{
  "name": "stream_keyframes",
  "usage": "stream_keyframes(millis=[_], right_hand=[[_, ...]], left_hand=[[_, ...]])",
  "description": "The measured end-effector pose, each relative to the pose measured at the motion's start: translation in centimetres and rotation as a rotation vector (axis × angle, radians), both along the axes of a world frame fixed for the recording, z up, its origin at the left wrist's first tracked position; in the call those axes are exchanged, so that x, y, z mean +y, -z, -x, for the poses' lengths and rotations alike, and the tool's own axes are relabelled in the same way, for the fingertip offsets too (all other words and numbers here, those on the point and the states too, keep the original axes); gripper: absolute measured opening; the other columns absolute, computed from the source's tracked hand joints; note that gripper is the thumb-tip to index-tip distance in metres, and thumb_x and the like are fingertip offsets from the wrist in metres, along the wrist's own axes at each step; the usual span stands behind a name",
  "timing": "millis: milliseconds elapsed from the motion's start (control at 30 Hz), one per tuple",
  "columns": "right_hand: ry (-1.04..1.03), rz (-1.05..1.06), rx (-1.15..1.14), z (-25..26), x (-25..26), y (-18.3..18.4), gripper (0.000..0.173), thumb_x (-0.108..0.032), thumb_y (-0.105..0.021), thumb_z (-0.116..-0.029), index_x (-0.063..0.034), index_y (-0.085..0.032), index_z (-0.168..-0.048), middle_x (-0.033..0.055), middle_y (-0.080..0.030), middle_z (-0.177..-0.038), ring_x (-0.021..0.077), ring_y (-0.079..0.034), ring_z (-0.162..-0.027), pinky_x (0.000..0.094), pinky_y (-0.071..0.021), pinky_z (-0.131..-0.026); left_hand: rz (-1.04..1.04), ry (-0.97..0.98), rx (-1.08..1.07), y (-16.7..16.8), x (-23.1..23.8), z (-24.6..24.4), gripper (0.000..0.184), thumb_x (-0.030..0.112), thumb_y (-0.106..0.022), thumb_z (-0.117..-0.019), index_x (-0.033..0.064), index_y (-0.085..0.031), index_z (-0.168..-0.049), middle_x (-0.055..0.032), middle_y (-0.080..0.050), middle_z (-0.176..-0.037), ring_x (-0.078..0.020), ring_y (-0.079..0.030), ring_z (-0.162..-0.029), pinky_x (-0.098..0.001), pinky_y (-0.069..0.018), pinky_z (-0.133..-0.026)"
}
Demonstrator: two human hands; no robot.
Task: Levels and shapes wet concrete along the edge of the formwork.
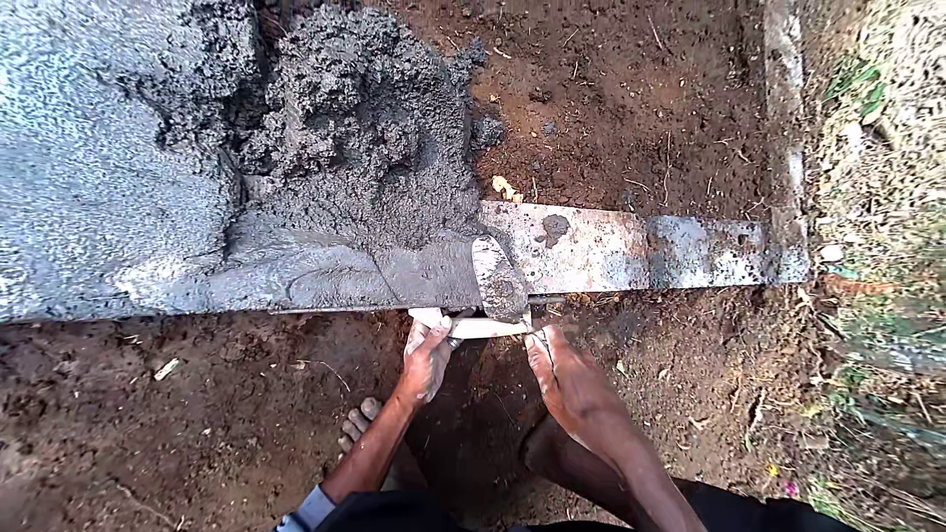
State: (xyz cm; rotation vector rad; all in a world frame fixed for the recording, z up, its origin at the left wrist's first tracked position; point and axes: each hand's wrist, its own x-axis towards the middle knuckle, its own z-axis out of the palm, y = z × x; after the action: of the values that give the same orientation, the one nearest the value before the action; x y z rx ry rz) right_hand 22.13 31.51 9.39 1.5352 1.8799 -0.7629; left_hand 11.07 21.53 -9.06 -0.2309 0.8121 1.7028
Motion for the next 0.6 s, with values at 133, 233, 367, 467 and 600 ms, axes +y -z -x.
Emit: stream_keyframes(millis=[133,233,367,467,600], right_hand=[[0.098,0.071,0.083,-3.2,0.7,-0.9,0.047,-0.042,-0.033,-0.1110,-0.0041,-0.059,-0.124,0.0157,-0.065,-0.091,0.0307,-0.067,-0.084,0.0530,-0.0539,-0.077],[0.071,-0.018,0.312,-5.4,3.0,-1.0,0.041,-0.043,-0.044,-0.1047,-0.0095,-0.066,-0.114,0.0036,-0.060,-0.077,0.0163,-0.058,-0.062,0.0414,-0.0502,-0.058],[-0.099,-0.320,0.355,0.2,10.0,0.3,0.039,-0.031,-0.053,-0.1052,-0.0007,-0.063,-0.127,0.0220,-0.069,-0.096,0.0382,-0.069,-0.089,0.0621,-0.0530,-0.081],[-0.130,-0.521,0.417,6.8,15.8,3.5,0.037,-0.034,-0.054,-0.1072,-0.0029,-0.062,-0.126,0.0253,-0.070,-0.102,0.0451,-0.069,-0.097,0.0680,-0.0514,-0.082],[-0.286,-0.541,0.416,13.8,19.1,5.6,0.044,-0.041,-0.045,-0.1083,-0.0020,-0.063,-0.116,0.0225,-0.070,-0.095,0.0418,-0.070,-0.094,0.0627,-0.0535,-0.080]], left_hand=[[0.014,0.007,-0.030,-0.2,-0.1,-0.2,0.036,0.007,-0.043,-0.1020,0.0013,-0.034,-0.136,-0.0182,-0.068,-0.119,-0.0268,-0.071,-0.103,-0.0418,-0.0597,-0.090],[0.056,0.018,-0.050,-0.6,-0.2,0.1,0.033,0.010,-0.040,-0.1045,0.0036,-0.035,-0.137,-0.0143,-0.067,-0.111,-0.0232,-0.071,-0.095,-0.0393,-0.0604,-0.085],[0.034,0.012,-0.067,-0.6,-0.2,0.0,0.032,0.009,-0.040,-0.1045,0.0032,-0.037,-0.136,-0.0164,-0.069,-0.114,-0.0249,-0.072,-0.098,-0.0391,-0.0606,-0.086],[0.030,-0.003,-0.065,-0.5,-0.2,-0.2,0.034,0.009,-0.042,-0.1030,0.0028,-0.037,-0.136,-0.0174,-0.068,-0.114,-0.0254,-0.072,-0.097,-0.0394,-0.0609,-0.085],[0.045,-0.013,-0.080,-0.6,-0.1,-0.3,0.034,0.009,-0.043,-0.1028,0.0034,-0.037,-0.136,-0.0179,-0.068,-0.113,-0.0262,-0.072,-0.097,-0.0407,-0.0607,-0.087]])
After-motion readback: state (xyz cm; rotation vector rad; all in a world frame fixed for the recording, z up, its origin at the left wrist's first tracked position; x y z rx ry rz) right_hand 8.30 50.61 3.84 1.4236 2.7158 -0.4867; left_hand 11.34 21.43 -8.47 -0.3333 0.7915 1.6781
